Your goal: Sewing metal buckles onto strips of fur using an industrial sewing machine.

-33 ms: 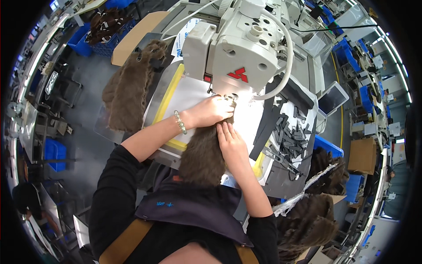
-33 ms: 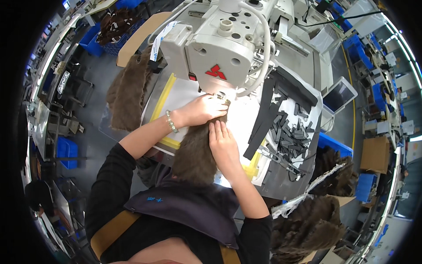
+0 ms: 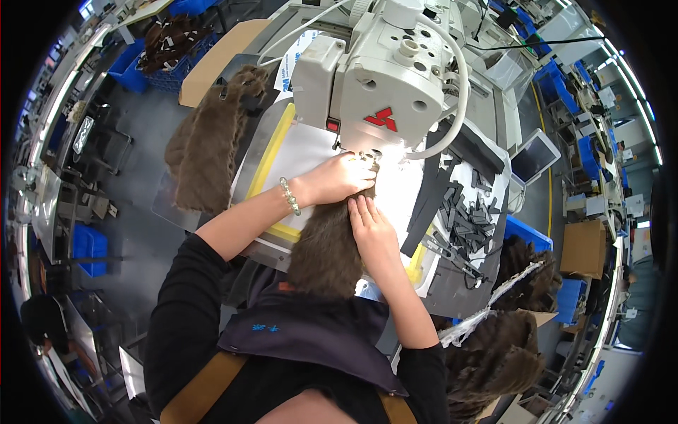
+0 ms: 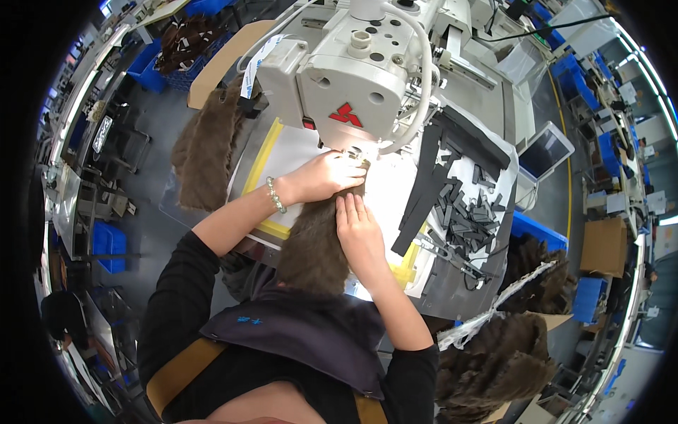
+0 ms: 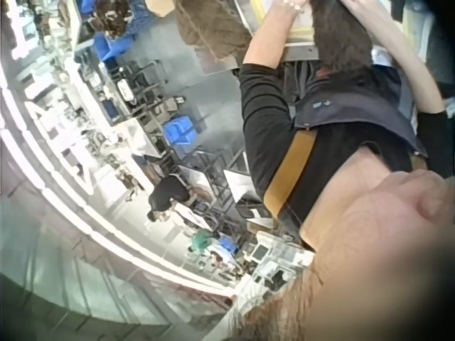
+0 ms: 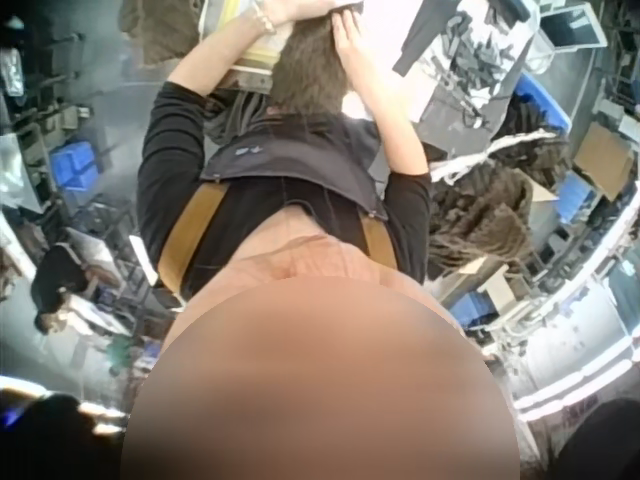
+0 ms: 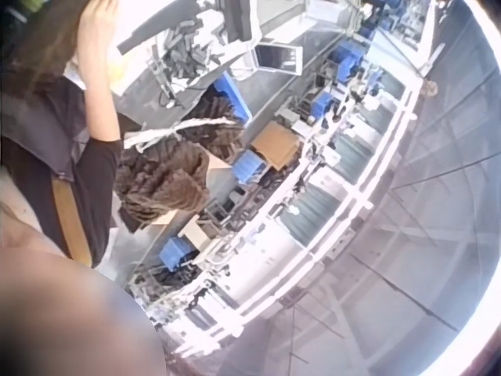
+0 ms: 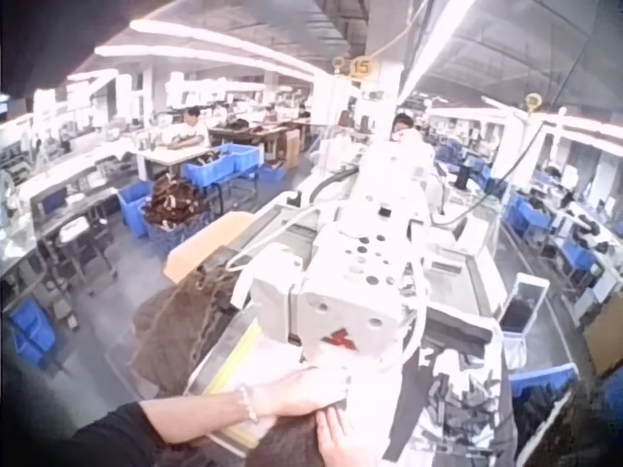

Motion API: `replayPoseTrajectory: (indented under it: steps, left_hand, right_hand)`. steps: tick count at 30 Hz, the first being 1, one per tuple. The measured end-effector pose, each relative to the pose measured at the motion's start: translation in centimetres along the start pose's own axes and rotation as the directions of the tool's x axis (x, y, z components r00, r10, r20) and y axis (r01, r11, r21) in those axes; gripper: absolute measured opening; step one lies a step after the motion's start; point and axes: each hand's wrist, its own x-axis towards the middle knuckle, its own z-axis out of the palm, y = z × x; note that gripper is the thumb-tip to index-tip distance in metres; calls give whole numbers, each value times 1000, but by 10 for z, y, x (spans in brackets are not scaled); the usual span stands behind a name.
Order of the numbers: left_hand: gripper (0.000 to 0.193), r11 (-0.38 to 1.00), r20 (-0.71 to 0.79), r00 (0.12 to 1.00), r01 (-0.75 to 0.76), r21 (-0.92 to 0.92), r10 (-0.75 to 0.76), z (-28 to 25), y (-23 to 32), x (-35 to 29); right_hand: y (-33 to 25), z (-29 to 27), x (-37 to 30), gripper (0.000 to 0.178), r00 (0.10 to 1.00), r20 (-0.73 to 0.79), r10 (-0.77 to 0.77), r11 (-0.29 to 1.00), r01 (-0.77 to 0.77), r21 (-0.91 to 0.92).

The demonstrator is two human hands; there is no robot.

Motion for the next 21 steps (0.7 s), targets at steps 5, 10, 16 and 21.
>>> replayPoseTrajectory:
  steps: [5,10,16,21]
  left_hand:
    - [15,1000,59,998,13,2,-13,-2,2,0]
    - [22,995,43,999,9,95,-13,2,20,2]
    - [32,988,24,988,153,32,-153,7,32,-13]
    - [33,982,65,981,176,71,-180,2,34,-17]
  right_hand:
    - [-3,6,-5,48,999,-30,15,1000,-15,-1]
    - [-18,18,-14,48,991,-98,95,991,-104,-89]
    - [1,-6,-25,47,974,-207,89,995,-76,69]
    - [61,-37,-35,24,757,-361,544,815,-580,11]
